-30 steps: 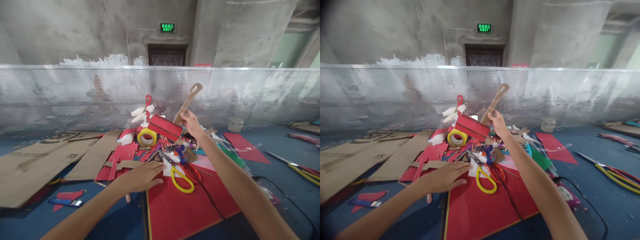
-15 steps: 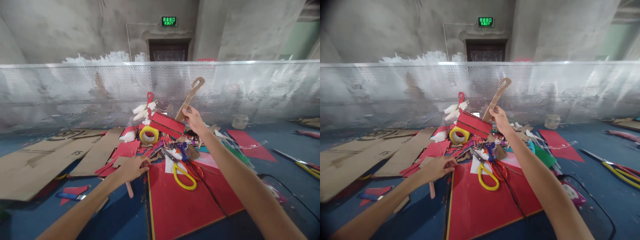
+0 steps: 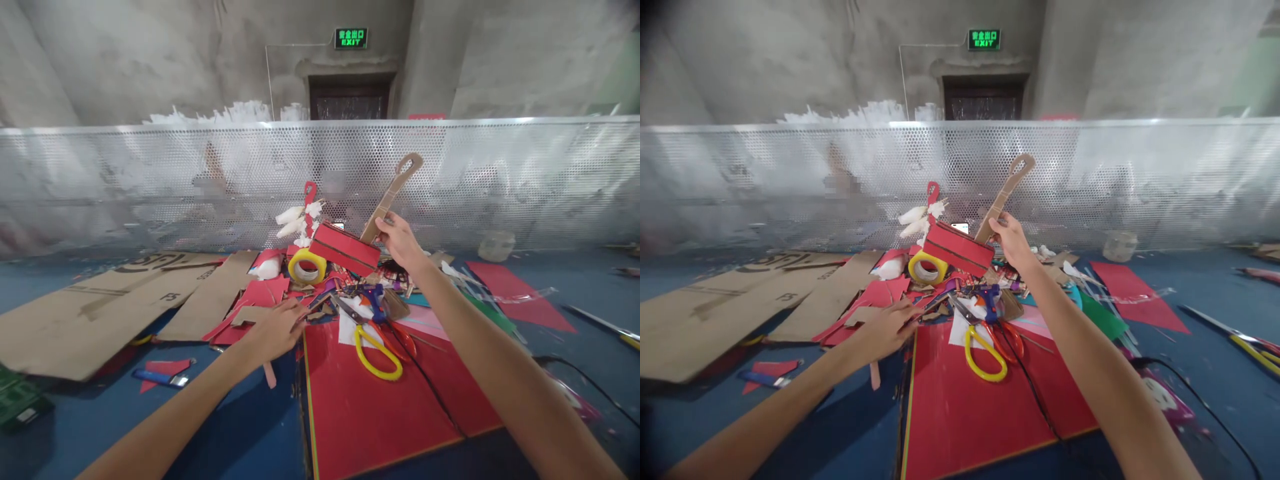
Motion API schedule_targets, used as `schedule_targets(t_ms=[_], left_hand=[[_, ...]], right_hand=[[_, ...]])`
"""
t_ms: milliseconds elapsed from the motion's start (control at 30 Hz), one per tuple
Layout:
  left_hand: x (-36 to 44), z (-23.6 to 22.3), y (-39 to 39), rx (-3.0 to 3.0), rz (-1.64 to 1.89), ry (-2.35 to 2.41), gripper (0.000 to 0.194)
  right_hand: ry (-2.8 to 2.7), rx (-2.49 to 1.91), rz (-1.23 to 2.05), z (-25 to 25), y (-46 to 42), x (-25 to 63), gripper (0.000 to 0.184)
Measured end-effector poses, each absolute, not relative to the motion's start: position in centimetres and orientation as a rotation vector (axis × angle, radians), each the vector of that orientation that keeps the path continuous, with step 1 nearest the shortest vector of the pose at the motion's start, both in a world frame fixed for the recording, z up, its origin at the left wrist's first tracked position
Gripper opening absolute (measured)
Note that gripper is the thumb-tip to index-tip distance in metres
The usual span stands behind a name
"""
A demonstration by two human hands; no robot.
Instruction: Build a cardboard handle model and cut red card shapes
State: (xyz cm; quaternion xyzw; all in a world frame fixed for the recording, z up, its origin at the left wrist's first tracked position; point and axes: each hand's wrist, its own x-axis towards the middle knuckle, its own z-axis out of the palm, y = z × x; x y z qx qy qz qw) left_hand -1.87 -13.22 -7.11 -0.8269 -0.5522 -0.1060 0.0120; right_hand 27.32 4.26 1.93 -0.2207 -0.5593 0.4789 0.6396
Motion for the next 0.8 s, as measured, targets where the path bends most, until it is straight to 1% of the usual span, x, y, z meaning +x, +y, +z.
schedule_targets(t_ms=[133,367,467,533,800], left_hand=[[-0.7,-7.0,-14.4,-2.675,-0.255,-1.685,0.040],[-0.4,-6.9,-14.3,-2.664,-0.319,-1.747,0.031],[-0.3,-7.1,-14.3,-2.640,-0.315,-1.785,0.039],[-0.3,-7.2,-14.4,-2.622,-0.301,-1.781,0.041],[-0.1,-6.4,-14.5,-2.622,-0.288,-1.777,0.030]], right_hand=[[-1.268,-0.509,1.092,2.0,4.1,27.4,0.028],[-1.233,-0.503,1.114,2.2,3.7,27.3,0.027],[-1.244,-0.485,1.110,2.1,3.9,27.3,0.027],[-1.255,-0.472,1.101,2.0,4.2,27.4,0.029],[-1.286,-0.511,1.082,1.8,4.8,27.6,0.029]])
